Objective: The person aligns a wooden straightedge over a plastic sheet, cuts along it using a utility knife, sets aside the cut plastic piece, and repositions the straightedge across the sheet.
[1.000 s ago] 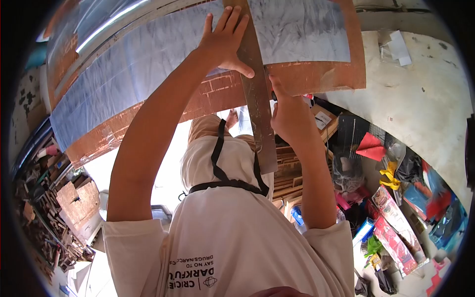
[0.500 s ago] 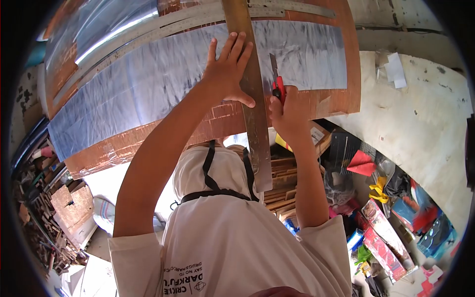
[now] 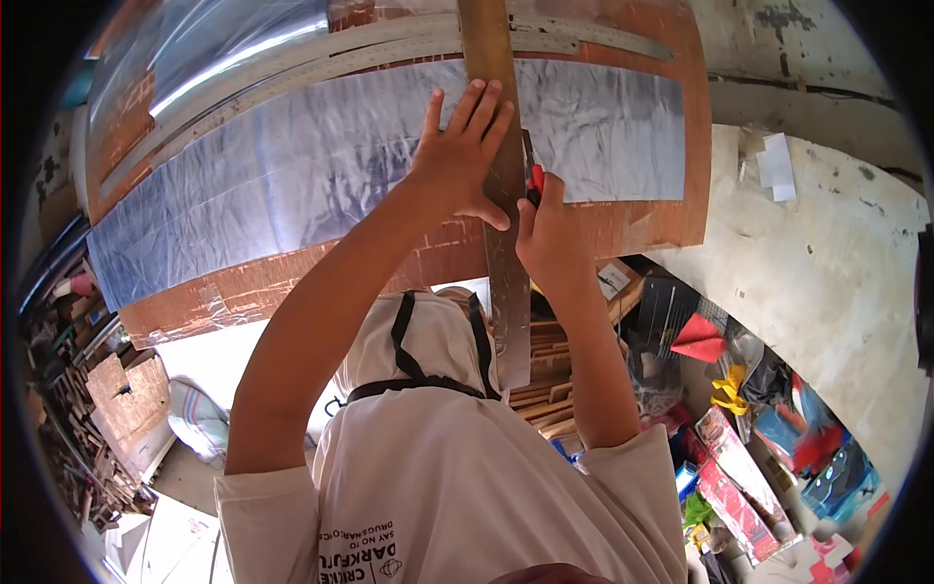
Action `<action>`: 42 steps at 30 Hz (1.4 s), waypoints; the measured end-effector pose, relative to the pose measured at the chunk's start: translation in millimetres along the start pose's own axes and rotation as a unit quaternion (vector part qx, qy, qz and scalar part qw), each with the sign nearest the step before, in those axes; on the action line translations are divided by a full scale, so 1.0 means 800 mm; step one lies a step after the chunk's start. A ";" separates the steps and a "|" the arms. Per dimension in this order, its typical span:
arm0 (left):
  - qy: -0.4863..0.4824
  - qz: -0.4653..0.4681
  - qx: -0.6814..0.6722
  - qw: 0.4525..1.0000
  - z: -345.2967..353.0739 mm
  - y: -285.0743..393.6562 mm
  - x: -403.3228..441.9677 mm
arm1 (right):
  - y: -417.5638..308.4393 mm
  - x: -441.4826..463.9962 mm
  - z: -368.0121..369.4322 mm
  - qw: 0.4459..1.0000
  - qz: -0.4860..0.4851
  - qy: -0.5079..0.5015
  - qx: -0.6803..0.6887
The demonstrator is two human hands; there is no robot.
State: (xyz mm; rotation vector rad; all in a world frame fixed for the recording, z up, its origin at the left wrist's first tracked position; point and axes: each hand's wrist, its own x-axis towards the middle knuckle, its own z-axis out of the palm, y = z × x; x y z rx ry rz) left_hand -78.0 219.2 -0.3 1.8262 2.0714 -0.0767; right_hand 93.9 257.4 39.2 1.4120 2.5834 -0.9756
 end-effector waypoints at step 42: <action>0.018 -0.002 -0.003 1.000 0.006 -0.002 0.003 | 0.010 -0.087 -0.034 0.988 0.088 -0.111 -0.061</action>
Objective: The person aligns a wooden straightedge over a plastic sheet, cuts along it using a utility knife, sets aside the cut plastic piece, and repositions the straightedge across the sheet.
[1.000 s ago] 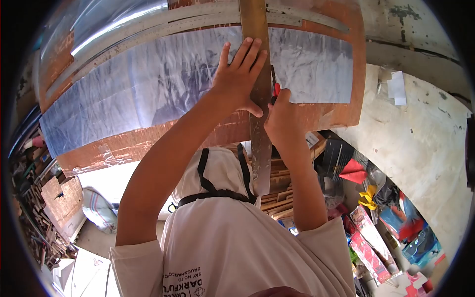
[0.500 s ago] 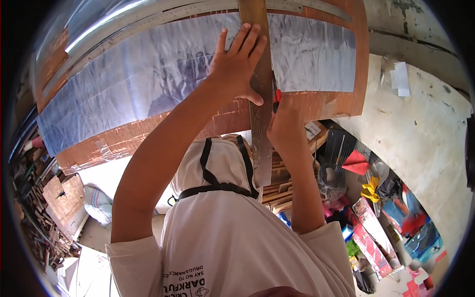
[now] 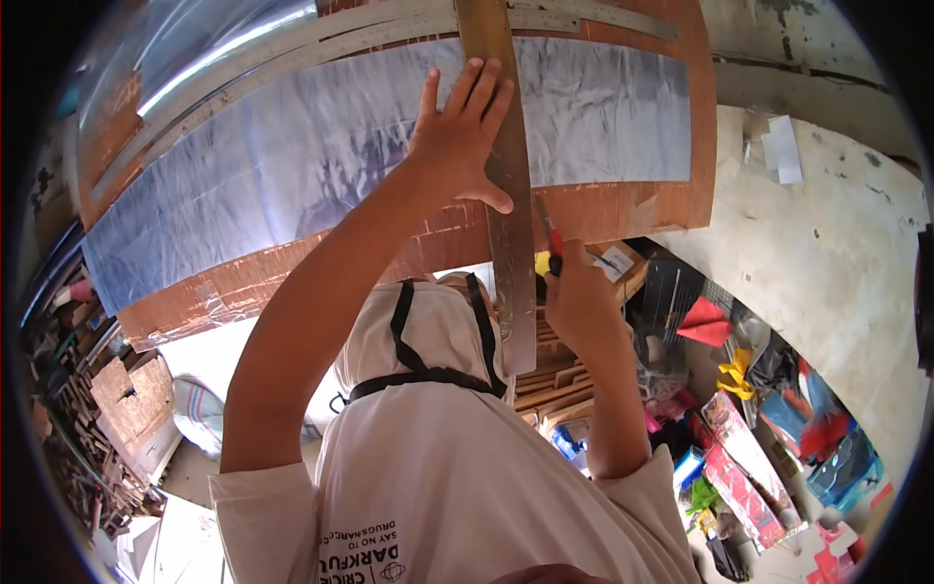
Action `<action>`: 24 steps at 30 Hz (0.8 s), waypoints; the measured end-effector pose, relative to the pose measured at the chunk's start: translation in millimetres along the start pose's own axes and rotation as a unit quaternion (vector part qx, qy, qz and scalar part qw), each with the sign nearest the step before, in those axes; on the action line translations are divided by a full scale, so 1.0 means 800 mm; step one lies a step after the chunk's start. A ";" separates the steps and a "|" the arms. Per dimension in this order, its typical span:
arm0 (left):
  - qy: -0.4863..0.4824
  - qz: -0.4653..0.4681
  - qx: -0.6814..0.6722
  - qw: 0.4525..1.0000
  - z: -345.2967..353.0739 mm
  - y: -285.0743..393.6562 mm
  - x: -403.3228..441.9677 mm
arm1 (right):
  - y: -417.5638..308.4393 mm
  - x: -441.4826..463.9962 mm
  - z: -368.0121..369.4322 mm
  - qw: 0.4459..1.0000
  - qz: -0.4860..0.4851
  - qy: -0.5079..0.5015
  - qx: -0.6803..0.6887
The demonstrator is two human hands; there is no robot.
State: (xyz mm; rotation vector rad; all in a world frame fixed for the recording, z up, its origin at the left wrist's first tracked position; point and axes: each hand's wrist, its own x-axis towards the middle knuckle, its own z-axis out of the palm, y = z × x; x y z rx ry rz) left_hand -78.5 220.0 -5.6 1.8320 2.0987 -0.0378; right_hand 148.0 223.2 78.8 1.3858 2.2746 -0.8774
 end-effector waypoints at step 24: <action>-0.026 -0.003 -0.002 1.000 -0.007 0.002 -0.001 | -0.047 0.091 -0.007 0.996 -0.040 0.074 0.008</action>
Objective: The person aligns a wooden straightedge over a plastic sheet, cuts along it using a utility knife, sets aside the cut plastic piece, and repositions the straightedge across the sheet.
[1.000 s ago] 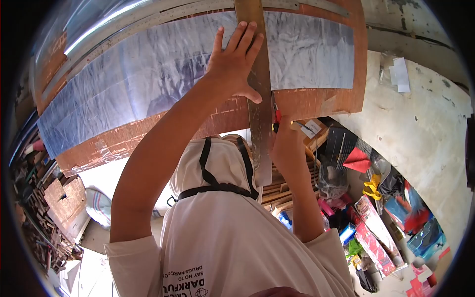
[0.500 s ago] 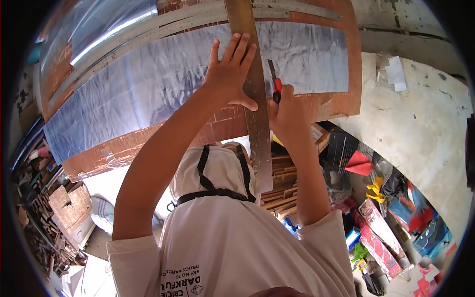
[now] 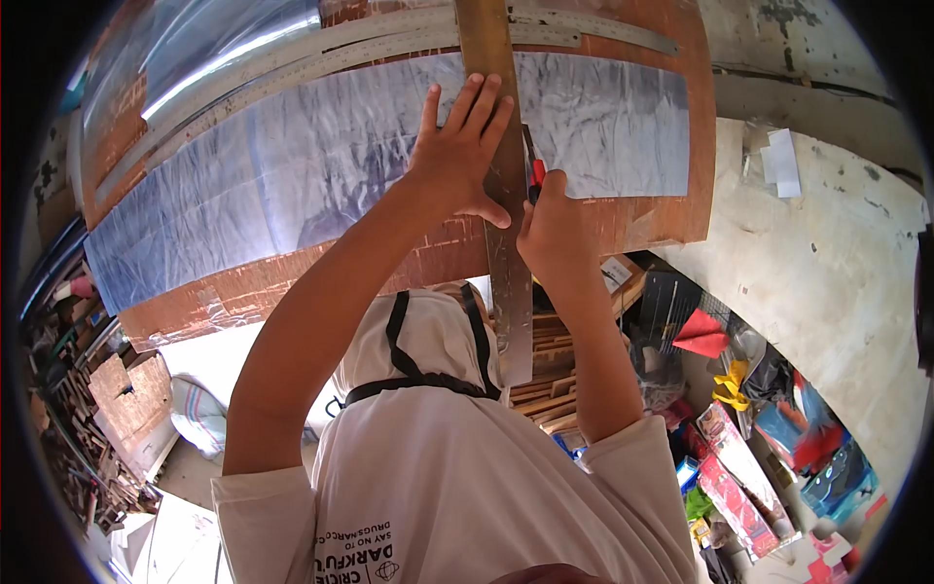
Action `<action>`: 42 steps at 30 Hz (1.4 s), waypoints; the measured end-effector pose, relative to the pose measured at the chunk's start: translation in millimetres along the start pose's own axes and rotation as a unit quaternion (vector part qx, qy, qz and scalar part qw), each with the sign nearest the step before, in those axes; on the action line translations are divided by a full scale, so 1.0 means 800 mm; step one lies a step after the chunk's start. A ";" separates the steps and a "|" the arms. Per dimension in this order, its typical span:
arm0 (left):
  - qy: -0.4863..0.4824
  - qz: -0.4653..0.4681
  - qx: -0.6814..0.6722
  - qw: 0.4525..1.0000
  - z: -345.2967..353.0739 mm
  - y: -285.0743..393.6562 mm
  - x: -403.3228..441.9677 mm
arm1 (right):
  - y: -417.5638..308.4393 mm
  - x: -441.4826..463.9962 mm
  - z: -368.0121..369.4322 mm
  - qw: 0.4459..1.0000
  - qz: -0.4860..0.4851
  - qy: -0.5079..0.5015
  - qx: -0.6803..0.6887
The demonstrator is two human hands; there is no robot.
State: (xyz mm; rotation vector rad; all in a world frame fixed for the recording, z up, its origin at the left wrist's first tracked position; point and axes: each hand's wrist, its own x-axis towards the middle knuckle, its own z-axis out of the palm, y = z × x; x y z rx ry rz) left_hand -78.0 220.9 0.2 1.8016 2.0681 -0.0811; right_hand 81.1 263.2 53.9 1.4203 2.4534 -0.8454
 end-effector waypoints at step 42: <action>0.008 0.001 -0.009 1.000 0.007 -0.001 0.003 | 0.010 0.000 0.000 0.999 -0.003 0.022 0.026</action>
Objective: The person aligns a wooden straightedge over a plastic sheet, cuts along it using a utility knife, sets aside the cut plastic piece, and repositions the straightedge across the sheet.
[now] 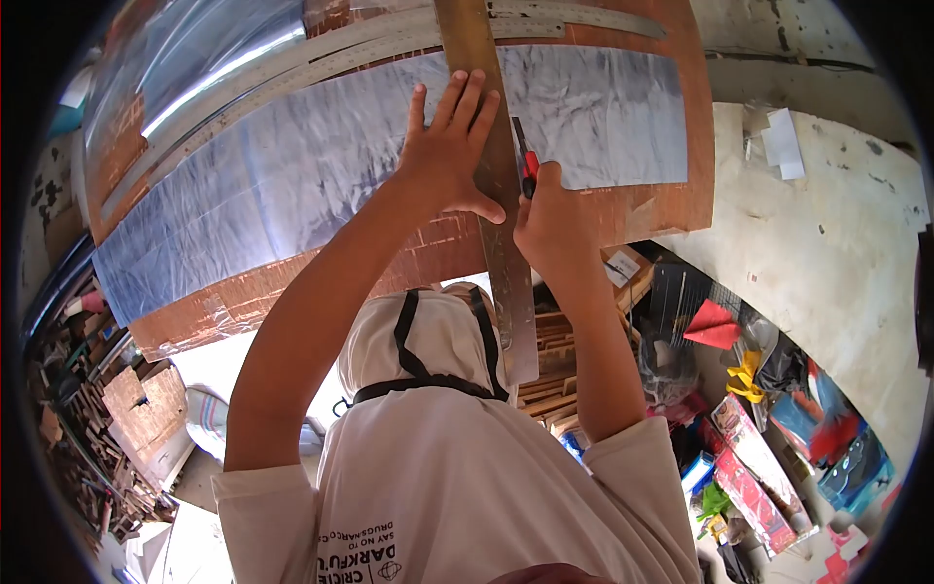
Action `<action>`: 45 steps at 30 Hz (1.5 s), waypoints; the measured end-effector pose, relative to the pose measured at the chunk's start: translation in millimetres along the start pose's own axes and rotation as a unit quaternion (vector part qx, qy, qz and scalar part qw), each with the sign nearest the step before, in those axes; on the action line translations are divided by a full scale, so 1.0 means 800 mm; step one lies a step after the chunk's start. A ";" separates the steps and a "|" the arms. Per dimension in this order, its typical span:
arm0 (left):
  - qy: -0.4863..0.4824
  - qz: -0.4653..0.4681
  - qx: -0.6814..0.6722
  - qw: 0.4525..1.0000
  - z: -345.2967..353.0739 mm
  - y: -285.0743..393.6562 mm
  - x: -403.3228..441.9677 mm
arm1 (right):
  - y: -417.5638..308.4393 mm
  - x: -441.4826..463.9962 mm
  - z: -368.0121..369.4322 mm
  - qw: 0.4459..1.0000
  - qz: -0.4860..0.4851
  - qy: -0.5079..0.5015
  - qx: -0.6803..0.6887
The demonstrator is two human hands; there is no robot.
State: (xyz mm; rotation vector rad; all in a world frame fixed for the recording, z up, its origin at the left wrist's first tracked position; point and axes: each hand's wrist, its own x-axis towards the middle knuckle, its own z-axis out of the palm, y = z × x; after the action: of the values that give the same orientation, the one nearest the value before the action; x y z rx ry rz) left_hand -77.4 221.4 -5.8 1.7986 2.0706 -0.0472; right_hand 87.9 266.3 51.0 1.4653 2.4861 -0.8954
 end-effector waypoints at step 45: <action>-0.003 -0.008 0.028 1.000 -0.002 0.003 0.000 | 0.009 -0.023 -0.003 0.998 -0.048 0.048 0.001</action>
State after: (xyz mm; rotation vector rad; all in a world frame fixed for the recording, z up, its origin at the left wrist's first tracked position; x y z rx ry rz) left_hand -75.3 222.1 -3.7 1.8120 2.0985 -0.1167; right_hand 103.9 256.1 57.5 1.4335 2.6448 -0.8636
